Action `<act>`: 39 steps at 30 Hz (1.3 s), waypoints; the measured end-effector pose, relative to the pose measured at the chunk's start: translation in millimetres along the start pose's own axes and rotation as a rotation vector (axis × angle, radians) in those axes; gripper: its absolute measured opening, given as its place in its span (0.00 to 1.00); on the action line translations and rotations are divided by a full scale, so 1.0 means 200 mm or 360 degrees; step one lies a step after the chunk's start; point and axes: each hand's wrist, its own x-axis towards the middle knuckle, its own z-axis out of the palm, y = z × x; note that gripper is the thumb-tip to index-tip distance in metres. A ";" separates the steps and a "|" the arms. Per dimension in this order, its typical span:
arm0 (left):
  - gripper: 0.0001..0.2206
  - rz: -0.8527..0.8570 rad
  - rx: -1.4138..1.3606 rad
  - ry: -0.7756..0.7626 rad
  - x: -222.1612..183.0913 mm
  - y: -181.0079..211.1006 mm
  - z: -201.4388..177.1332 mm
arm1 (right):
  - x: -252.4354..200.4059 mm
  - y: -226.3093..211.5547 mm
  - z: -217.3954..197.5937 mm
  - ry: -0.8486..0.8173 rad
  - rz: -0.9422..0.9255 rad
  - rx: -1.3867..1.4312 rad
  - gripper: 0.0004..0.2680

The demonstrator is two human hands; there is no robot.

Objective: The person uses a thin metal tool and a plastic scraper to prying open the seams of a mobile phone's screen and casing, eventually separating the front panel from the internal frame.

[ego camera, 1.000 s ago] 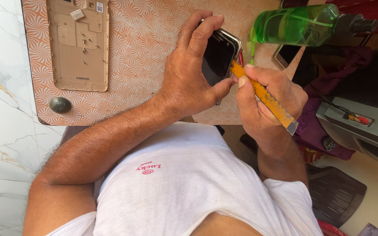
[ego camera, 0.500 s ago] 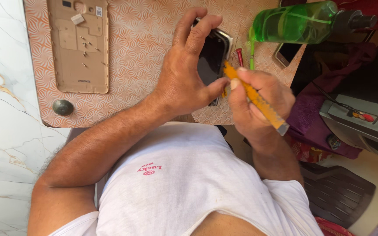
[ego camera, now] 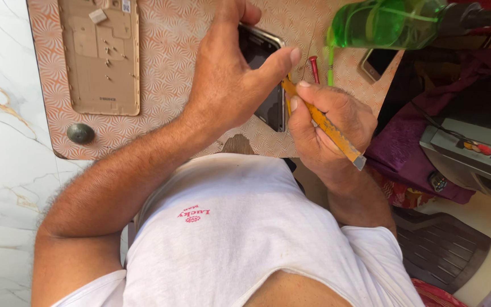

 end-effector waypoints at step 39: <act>0.26 -0.0035 -0.0153 -0.0028 0.00 -0.09 0.04 | -0.11 -0.01 -0.01 -0.0100 0.0088 -0.0061 0.05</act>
